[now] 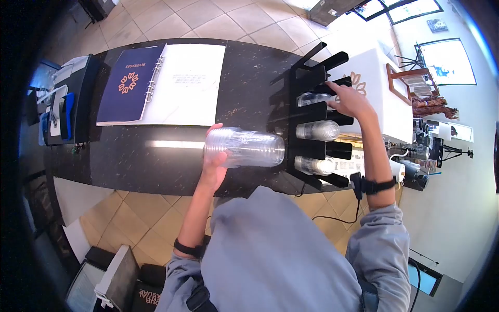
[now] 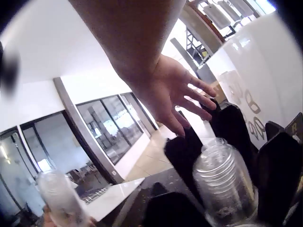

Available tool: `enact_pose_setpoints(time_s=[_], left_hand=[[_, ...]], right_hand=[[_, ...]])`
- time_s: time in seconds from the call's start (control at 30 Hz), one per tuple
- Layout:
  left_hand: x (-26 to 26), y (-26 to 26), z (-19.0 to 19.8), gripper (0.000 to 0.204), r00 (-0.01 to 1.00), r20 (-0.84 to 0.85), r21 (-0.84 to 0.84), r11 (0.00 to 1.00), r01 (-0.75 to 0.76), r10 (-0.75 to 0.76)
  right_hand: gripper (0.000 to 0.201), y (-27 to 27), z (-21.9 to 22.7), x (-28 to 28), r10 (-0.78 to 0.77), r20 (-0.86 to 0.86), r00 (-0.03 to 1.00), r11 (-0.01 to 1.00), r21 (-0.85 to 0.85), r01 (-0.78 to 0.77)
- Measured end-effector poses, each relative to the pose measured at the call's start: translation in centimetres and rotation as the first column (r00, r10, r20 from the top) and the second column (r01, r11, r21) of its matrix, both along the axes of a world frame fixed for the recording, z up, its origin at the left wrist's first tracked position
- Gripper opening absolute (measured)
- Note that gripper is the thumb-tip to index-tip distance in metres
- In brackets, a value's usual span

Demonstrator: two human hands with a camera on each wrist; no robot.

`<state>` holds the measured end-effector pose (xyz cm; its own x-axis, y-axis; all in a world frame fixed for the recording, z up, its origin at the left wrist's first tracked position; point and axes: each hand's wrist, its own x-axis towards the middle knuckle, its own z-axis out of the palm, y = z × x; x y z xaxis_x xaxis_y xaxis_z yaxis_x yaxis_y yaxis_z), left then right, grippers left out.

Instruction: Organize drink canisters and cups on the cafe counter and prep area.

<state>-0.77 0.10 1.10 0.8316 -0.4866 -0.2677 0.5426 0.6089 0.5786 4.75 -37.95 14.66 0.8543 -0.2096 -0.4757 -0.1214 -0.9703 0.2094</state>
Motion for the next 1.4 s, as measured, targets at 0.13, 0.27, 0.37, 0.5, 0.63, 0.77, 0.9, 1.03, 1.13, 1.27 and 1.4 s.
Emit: enact_pose_setpoints(time_s=[0.13, 0.27, 0.37, 0.5, 0.63, 0.77, 0.9, 1.03, 1.13, 1.27, 1.4], left_hand=[[0.7, -1.5, -0.4, 0.094, 0.992, 0.104, 0.015, 0.998, 0.067, -0.069], [1.1, -4.3, 0.7, 0.092, 0.975, 0.153, 0.011, 0.987, 0.159, -0.159], [0.9, -5.8, 1.1, 0.092, 0.954, 0.203, 0.023, 0.975, 0.222, -0.222], [0.3, -6.4, 0.8, 0.091, 0.932, 0.213, 0.054, 0.956, 0.287, -0.292], [-0.4, -6.4, 0.8, 0.092, 0.927, 0.164, 0.020, 0.941, 0.339, -0.337], [-0.5, -5.9, 0.4, 0.092, 0.938, 0.152, -0.009, 0.949, 0.315, -0.310], [0.5, -4.3, 0.0, 0.090, 0.976, 0.092, -0.035, 0.979, 0.200, -0.196], [1.1, -2.2, -0.2, 0.086, 0.990, 0.059, -0.053, 0.990, 0.130, -0.127], [1.1, -1.7, 0.0, 0.083, 0.995, 0.041, -0.091, 0.991, 0.094, -0.090], [0.6, -1.2, 0.6, 0.083, 0.996, 0.052, -0.076, 0.994, 0.074, -0.070], [-0.1, -0.6, 0.2, 0.085, 0.996, 0.060, -0.063, 0.996, 0.071, -0.067]], right_hand=[[0.047, 5.9, 5.3, -3.7, 0.065, 0.274, 0.959, 0.961, 0.240, -0.134], [0.075, 12.0, 5.8, -6.8, 0.059, 0.106, 0.993, 0.666, 0.736, -0.118], [0.083, 12.9, 4.4, -8.9, 0.170, 0.109, 0.980, 0.721, 0.664, -0.198], [0.081, 12.6, 4.6, -9.3, 0.133, 0.026, 0.991, 0.759, 0.641, -0.119], [0.081, 11.8, 4.7, -10.0, 0.113, -0.006, 0.994, 0.748, 0.659, -0.082], [0.080, 10.3, 6.7, -10.6, 0.088, -0.062, 0.994, 0.720, 0.693, -0.020], [0.083, 6.5, 11.5, -10.2, -0.049, -0.023, 0.999, 0.669, 0.742, 0.050], [0.080, 0.6, 12.0, -7.5, -0.127, 0.173, 0.977, 0.870, 0.493, 0.025], [0.083, -2.4, 8.6, -3.6, -0.103, 0.165, 0.981, 0.937, 0.347, 0.040], [0.082, -1.5, 4.8, 0.5, -0.042, -0.061, 0.997, 0.993, 0.110, 0.048], [0.074, -1.8, 0.1, 3.2, 0.039, -0.208, 0.977, 0.996, 0.088, -0.021]])
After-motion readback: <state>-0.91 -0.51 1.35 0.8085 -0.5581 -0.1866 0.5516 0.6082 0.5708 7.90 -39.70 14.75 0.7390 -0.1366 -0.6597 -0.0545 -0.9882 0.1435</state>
